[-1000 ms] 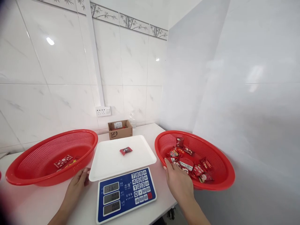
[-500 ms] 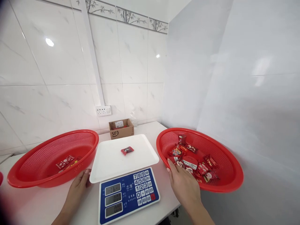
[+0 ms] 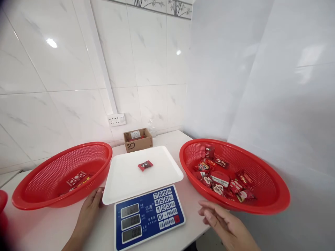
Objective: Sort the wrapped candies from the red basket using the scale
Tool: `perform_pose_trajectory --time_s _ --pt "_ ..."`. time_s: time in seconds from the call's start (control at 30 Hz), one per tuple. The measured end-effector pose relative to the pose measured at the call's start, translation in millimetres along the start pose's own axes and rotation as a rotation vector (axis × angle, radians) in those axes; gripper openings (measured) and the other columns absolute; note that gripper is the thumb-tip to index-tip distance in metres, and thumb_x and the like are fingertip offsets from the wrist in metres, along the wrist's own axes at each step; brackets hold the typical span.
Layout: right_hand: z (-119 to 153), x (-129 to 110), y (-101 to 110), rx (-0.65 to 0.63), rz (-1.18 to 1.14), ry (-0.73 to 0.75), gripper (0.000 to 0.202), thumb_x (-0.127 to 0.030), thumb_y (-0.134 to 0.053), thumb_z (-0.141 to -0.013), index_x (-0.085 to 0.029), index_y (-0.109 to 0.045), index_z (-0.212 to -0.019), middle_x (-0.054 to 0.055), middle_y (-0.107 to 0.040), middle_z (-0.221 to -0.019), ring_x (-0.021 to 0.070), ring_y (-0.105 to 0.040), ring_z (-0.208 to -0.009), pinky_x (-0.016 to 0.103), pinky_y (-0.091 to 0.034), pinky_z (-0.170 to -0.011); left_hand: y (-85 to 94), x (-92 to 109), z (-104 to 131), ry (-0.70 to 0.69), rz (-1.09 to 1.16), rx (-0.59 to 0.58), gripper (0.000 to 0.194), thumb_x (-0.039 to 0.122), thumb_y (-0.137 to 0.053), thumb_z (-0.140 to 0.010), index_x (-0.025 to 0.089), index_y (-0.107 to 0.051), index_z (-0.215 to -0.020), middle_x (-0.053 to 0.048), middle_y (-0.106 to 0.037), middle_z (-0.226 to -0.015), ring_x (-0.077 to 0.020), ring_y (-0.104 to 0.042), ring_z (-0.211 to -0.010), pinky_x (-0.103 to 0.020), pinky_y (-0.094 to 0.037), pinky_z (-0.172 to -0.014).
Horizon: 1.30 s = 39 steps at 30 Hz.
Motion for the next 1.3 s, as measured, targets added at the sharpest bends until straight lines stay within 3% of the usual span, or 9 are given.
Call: perform_pose_trajectory --time_s 0.1,0.3,0.43,0.67,0.87,1.3 --pt "4 15 -5 -0.112 -0.242 -0.202 0.055 -0.06 -0.054 -0.07 -0.023 -0.06 -0.11 0.008 -0.069 -0.098 0.0216 -0.065 -0.075 0.035 -0.053 -0.071 -0.5 -1 -1 0.002 -0.012 -0.006 0.055 0.066 -0.043 -0.069 0.019 -0.058 -0.092 -0.006 -0.063 -0.079 -0.0237 -0.059 -0.076 -0.034 -0.05 -0.064" --pt "-11 8 0 -0.006 -0.679 -0.442 0.054 -0.064 -0.042 -0.076 -0.02 -0.063 -0.1 0.009 -0.067 -0.108 0.0162 -0.065 -0.07 0.023 -0.049 -0.05 1.0 -5 -1 -0.005 -0.012 -0.003 0.053 0.065 -0.043 -0.07 0.019 -0.059 -0.091 -0.006 -0.063 -0.078 -0.0236 -0.06 -0.073 -0.034 -0.05 -0.061" --pt "-19 0 5 0.047 -0.805 -0.529 0.056 -0.066 -0.042 -0.075 -0.02 -0.063 -0.098 0.01 -0.068 -0.105 0.0183 -0.067 -0.072 0.024 -0.05 -0.049 1.6 -6 -3 0.001 0.028 0.013 0.052 0.064 -0.047 -0.067 0.02 -0.06 -0.09 -0.005 -0.064 -0.078 -0.0246 -0.06 -0.074 -0.034 -0.051 -0.06" --pt "-20 -3 6 0.119 -0.785 -0.445 0.03 -0.039 -0.053 -0.079 -0.02 -0.06 -0.101 0.008 -0.07 -0.101 0.0204 -0.063 -0.1 0.024 -0.054 -0.066 -0.3 -8 -5 0.055 0.003 -0.014 0.053 0.065 -0.049 -0.063 0.021 -0.062 -0.091 -0.008 -0.066 -0.09 -0.0273 -0.061 -0.082 -0.033 -0.052 -0.06" --pt "-22 0 7 0.12 -0.709 -0.404 0.031 -0.042 -0.051 -0.078 -0.02 -0.06 -0.098 0.008 -0.069 -0.103 0.0229 -0.06 -0.104 0.031 -0.054 -0.077 -0.9 -9 -6 0.025 -0.036 -0.014 0.051 0.063 -0.05 -0.064 0.022 -0.063 -0.091 -0.008 -0.066 -0.098 -0.029 -0.061 -0.087 -0.035 -0.052 -0.063" --pt "-15 -3 9 0.075 -0.765 -0.455 0.036 -0.043 -0.05 -0.08 -0.019 -0.061 -0.103 0.007 -0.068 -0.106 0.0201 -0.057 -0.108 0.029 -0.049 -0.086 -1.9 -8 -5 0.089 -0.047 -0.001 0.054 0.064 -0.046 -0.063 0.021 -0.061 -0.092 -0.009 -0.065 -0.1 -0.0302 -0.06 -0.089 -0.036 -0.052 -0.063"
Point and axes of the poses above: each hand's wrist, its own z-axis away from the middle knuckle, its own y-axis out of the back of the hand, x = y × z, the point moved 3 cm from there along -z, towards the middle knuckle
